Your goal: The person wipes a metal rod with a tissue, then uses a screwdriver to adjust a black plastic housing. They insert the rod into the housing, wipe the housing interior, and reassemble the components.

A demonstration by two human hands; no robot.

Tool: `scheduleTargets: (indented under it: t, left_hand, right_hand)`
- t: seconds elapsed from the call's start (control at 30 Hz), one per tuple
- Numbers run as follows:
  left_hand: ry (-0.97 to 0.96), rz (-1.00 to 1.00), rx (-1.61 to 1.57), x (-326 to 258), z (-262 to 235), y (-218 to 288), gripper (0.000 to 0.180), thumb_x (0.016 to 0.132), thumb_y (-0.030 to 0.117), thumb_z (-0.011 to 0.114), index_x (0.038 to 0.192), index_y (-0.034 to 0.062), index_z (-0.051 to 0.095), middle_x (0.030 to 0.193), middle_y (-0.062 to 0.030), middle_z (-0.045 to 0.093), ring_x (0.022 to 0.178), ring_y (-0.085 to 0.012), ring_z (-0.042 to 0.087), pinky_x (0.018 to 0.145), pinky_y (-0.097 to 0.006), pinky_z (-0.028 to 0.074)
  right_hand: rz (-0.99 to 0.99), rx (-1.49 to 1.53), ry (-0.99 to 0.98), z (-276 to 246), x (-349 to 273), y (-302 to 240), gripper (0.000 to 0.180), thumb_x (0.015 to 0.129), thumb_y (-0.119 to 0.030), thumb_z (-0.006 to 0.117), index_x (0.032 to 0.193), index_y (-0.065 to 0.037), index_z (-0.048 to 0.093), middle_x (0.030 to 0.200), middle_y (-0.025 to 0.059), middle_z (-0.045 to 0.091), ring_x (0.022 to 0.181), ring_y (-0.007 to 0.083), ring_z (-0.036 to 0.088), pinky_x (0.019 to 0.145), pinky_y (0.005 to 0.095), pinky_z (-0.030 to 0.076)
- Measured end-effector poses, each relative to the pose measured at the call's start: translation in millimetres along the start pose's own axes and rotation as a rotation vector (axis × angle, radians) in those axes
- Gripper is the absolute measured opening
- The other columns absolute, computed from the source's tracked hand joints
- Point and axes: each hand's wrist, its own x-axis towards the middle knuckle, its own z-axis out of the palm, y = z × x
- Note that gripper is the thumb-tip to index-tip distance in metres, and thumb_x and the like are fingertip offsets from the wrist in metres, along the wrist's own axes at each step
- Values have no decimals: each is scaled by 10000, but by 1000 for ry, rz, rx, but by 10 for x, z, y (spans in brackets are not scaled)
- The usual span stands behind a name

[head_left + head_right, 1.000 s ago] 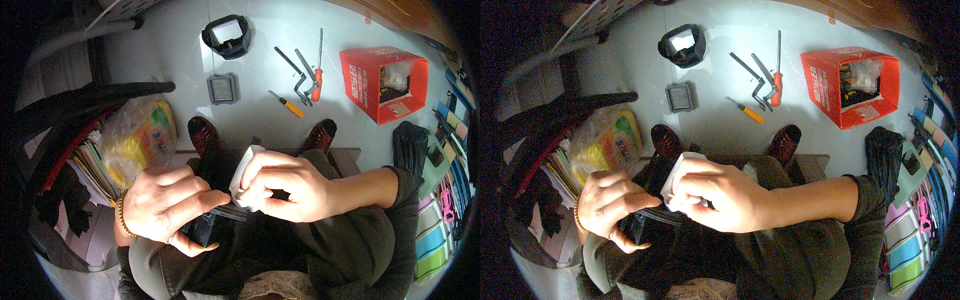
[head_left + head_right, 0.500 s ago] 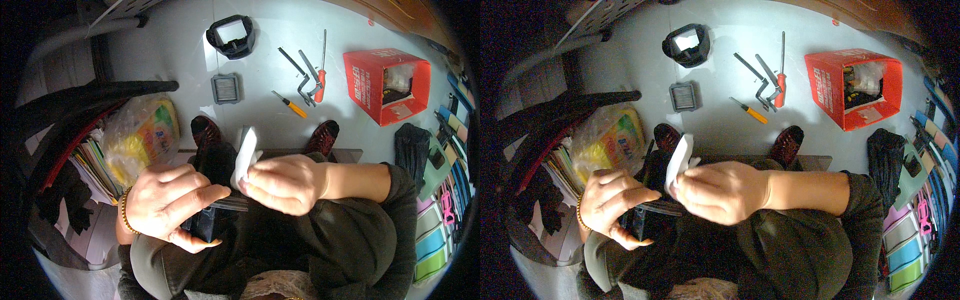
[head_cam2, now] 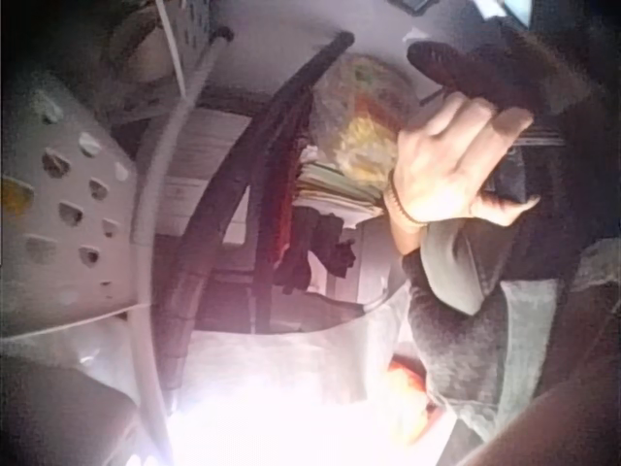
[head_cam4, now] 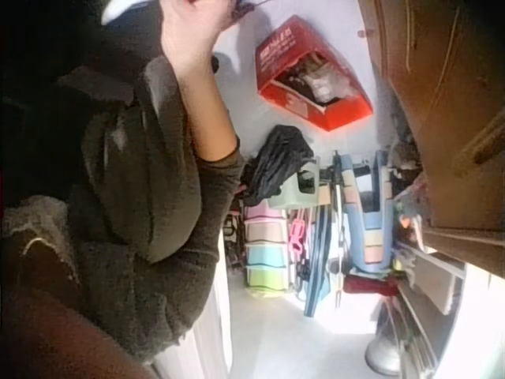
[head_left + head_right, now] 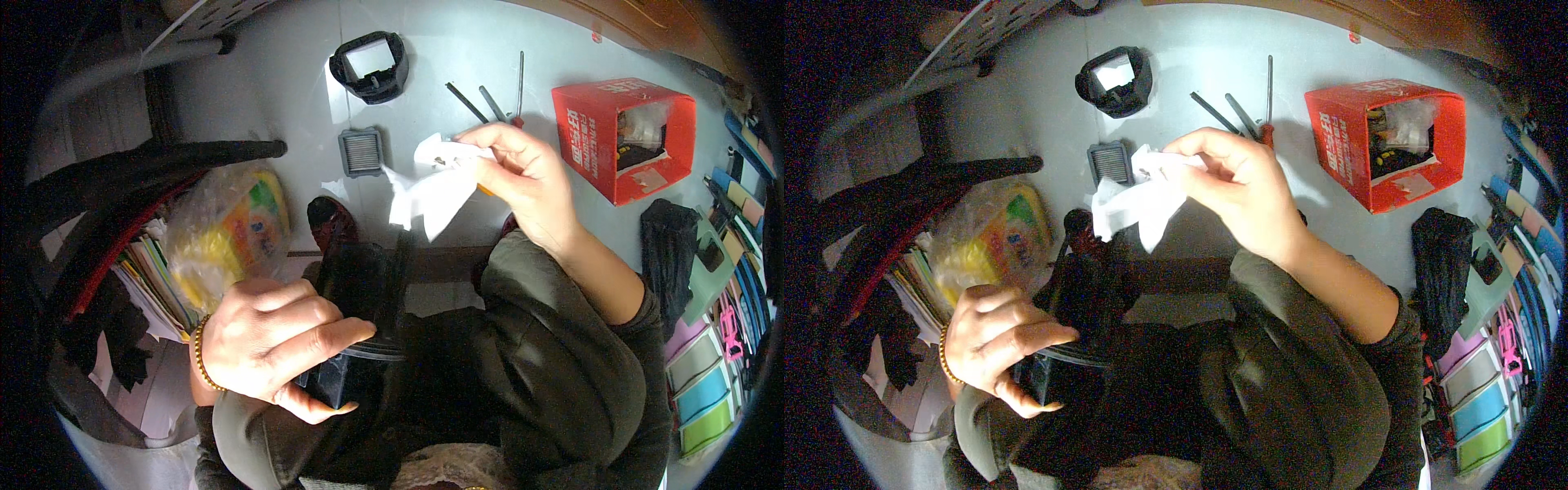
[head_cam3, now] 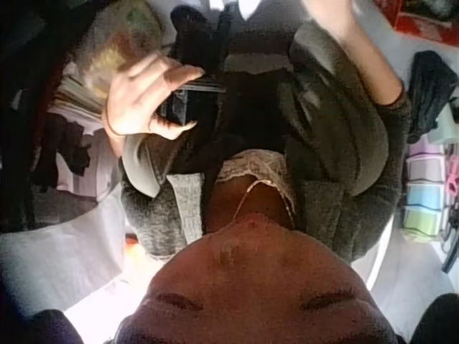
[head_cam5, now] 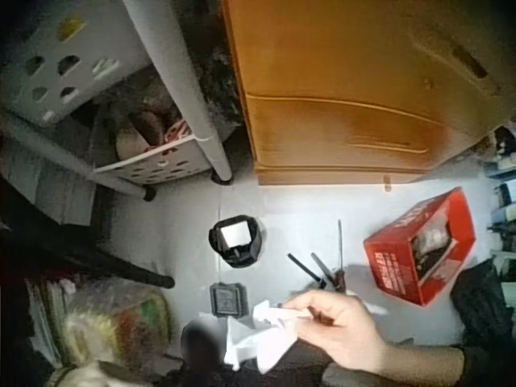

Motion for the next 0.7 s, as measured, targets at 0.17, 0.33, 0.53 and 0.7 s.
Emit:
scheduleTargets:
  t: [0.17,0.33,0.53,0.7]
  left_hand:
    - [17,-23,19,-41,13,-8,567,655,442,837,1037,52,683,803,-24,647,597,-193,603,496,-308,481]
    - [16,-17,22,-58,7,-13,584,653,461,838,1046,56,689,810,-24,651,605,-190,606,497,-308,482]
    - [21,-5,-10,-31,-12,-8,514,719,400,777,1043,13,680,805,-33,572,636,-183,560,520,-285,472]
    - [29,9,-25,-31,-3,-34,525,723,406,773,1050,8,676,803,-36,567,637,-182,560,521,-286,476]
  right_hand:
    - [143,137,-128,-77,-40,-104,110,974,-92,606,1040,-7,625,922,28,665,827,92,615,763,238,484]
    - [119,98,-135,-22,-99,-126,72,962,-48,589,1024,-19,611,1008,49,663,928,103,614,834,266,484]
    - [-351,-483,-265,165,-167,-96,198,829,61,625,1019,5,638,1082,126,625,970,234,641,818,316,512]
    - [-609,-779,-322,240,-183,-59,351,770,-72,744,1102,-28,638,1115,129,590,940,285,629,819,374,534]
